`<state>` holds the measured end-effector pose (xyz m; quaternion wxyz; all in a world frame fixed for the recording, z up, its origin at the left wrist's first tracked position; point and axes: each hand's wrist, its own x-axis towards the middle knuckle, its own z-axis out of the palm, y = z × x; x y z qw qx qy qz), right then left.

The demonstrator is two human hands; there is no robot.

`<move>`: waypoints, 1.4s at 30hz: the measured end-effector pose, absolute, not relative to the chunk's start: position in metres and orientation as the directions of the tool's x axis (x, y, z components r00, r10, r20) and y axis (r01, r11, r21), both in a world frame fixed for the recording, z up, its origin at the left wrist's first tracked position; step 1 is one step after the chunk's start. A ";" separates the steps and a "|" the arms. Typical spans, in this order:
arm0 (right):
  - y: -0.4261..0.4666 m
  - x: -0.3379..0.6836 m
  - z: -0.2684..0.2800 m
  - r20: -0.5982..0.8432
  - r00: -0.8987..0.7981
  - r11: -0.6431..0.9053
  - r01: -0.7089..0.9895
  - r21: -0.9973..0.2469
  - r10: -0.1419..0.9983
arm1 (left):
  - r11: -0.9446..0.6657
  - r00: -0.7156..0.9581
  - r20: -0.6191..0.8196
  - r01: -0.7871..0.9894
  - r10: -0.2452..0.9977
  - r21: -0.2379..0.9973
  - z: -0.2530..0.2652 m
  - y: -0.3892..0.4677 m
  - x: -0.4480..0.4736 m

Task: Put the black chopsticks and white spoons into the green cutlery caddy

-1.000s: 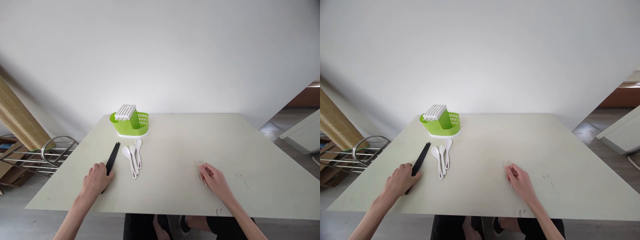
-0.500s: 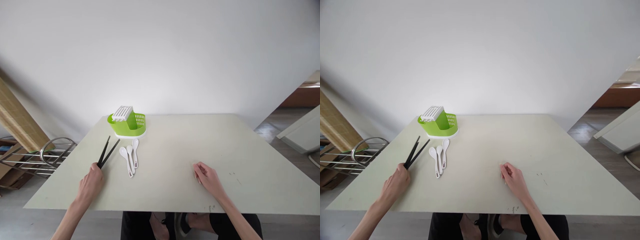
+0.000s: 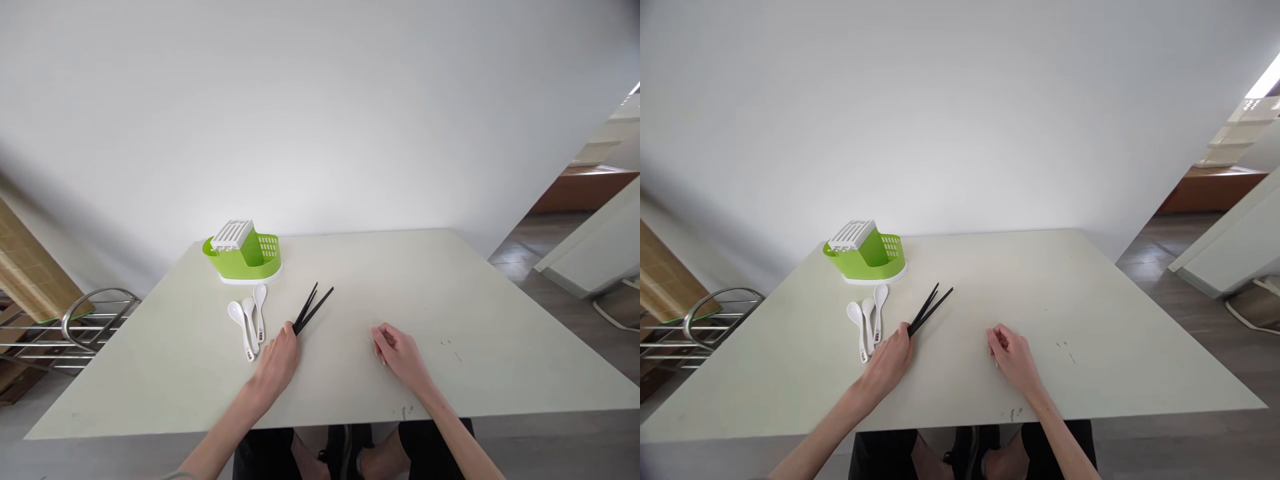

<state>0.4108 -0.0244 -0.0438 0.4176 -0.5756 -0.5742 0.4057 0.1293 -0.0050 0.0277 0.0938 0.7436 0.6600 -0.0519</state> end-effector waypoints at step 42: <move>0.012 0.332 -0.067 0.346 -0.083 0.282 0.767 -0.577 0.935 | -0.219 0.298 -0.005 0.715 0.955 0.664 0.010 -0.042 0.062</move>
